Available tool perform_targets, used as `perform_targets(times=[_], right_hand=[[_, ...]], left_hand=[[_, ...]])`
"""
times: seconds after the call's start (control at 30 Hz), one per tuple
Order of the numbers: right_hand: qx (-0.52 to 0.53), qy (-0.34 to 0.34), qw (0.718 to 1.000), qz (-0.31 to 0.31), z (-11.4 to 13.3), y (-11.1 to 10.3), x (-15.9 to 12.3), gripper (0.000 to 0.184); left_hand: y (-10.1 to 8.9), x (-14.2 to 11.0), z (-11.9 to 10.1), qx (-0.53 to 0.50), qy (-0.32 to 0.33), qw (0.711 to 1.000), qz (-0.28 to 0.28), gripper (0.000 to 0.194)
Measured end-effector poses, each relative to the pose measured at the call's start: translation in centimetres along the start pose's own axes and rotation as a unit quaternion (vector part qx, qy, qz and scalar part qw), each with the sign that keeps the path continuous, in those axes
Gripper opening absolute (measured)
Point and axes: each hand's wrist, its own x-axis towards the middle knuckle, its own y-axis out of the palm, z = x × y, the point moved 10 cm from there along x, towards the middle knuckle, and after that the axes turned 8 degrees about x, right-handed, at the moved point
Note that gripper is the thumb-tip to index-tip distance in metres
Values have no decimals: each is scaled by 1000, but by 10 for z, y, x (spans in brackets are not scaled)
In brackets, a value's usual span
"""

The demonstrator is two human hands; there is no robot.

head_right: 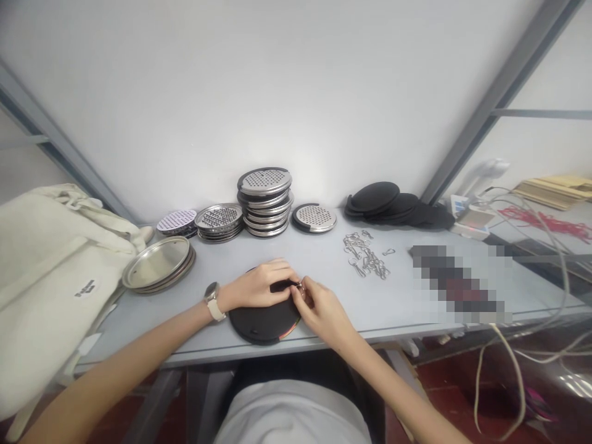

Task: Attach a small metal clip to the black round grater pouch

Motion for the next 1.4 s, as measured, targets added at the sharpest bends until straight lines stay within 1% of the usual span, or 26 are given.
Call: perform_targets(times=[0.27,0.47,0.6,0.8,1.0,1.27,1.4], right_hand=[[-86,-40,995,17,11,4,-1,15],[-114,-40,993,12,10,5,-2,8],[-104,-40,994,14,8,4,-2,11],[-85,-18,996,24,4,4,-2,24],[-79,-12,997,22,2,4,0,25],[-40,-11,999,10,-2,3,1,25],[-35,-5,999,4,-4,2,0,25]], left_hand=[[-1,-1,1,-2,-1,1000,-7,11],[0,-1,1,-2,-2,1000,-2,12],[0,-1,1,-2,-3,1000,-4,13],[-1,-1,0,-2,4,1000,-11,14],[0,-1,-1,7,9,1000,-4,15],[1,-1,0,11,8,1000,-3,20],[0,-1,0,3,4,1000,-9,17]])
